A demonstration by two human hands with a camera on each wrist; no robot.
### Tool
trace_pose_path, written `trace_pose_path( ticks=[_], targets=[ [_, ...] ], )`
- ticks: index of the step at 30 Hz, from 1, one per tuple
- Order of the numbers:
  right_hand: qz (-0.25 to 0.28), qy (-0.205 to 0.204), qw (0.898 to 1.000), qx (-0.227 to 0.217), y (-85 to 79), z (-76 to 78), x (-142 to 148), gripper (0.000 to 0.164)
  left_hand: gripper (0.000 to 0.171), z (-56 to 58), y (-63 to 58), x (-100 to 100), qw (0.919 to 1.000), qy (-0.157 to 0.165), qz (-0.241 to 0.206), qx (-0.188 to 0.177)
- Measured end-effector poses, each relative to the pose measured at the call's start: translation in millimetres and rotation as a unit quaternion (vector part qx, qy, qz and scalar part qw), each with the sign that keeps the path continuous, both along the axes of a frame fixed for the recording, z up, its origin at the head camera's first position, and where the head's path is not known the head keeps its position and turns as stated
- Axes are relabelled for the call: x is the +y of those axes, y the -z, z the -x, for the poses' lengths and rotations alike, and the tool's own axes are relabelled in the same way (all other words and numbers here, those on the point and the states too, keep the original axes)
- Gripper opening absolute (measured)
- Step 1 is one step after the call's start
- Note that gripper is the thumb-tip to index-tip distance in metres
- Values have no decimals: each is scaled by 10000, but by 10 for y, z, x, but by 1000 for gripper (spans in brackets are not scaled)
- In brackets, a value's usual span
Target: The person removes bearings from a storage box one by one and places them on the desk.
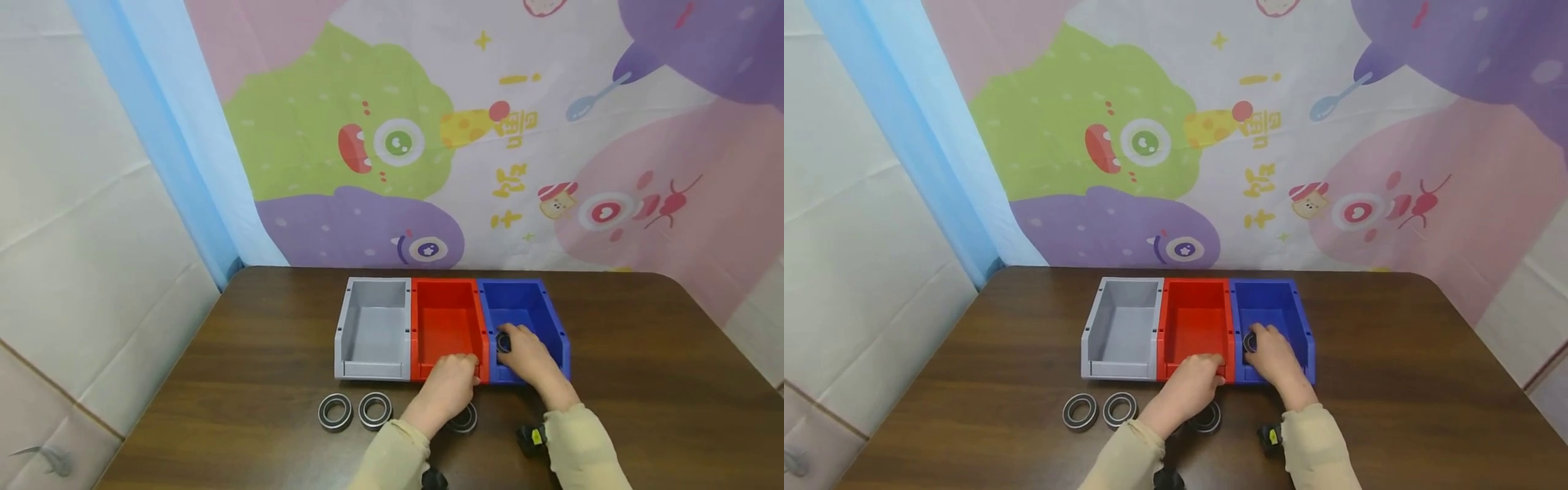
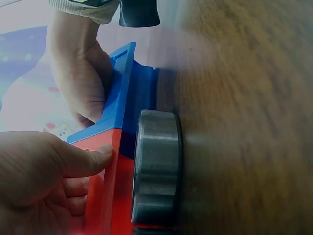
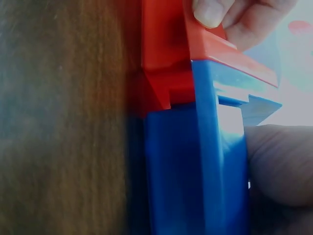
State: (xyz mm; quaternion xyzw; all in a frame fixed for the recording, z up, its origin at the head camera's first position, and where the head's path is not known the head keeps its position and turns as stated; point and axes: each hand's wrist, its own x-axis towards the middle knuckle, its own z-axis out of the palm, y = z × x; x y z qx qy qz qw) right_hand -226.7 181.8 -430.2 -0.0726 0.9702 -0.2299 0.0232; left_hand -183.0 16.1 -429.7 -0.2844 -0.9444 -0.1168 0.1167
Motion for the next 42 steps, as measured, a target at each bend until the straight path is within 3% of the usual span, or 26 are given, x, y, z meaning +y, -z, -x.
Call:
trace_pose_path(
  ticks=[8, 9, 12, 15, 16, 19, 42],
  targets=[
    [466, -48, 9989, 98, 3, 40, 22, 48, 9, -3, -15, -41, 9996, 15, -253, 115],
    [492, -35, 9987, 93, 6, 42, 25, 48, 9, 34, 61, -40, 9993, 72, -302, 222],
    [520, -16, 9986, 108, 21, 41, 34, 49, 9, 33, 79, -40, 9990, 88, -362, 233],
    [519, 16, 9986, 130, 40, 20, 47, 49, 10, 29, 89, -23, 9995, 53, -292, 144],
    [515, 35, 9986, 138, 48, 11, 54, 49, 10, -12, 21, -19, 9997, 12, -241, 27],
    [510, 105, 9985, 145, 58, -21, 74, 49, 9, -27, 17, -1, 9999, 42, -140, -14],
    [518, -29, 9963, 681, 3, -75, 92, 47, 9, 3, 47, -9, 9999, 53, -132, 21]
  ],
)
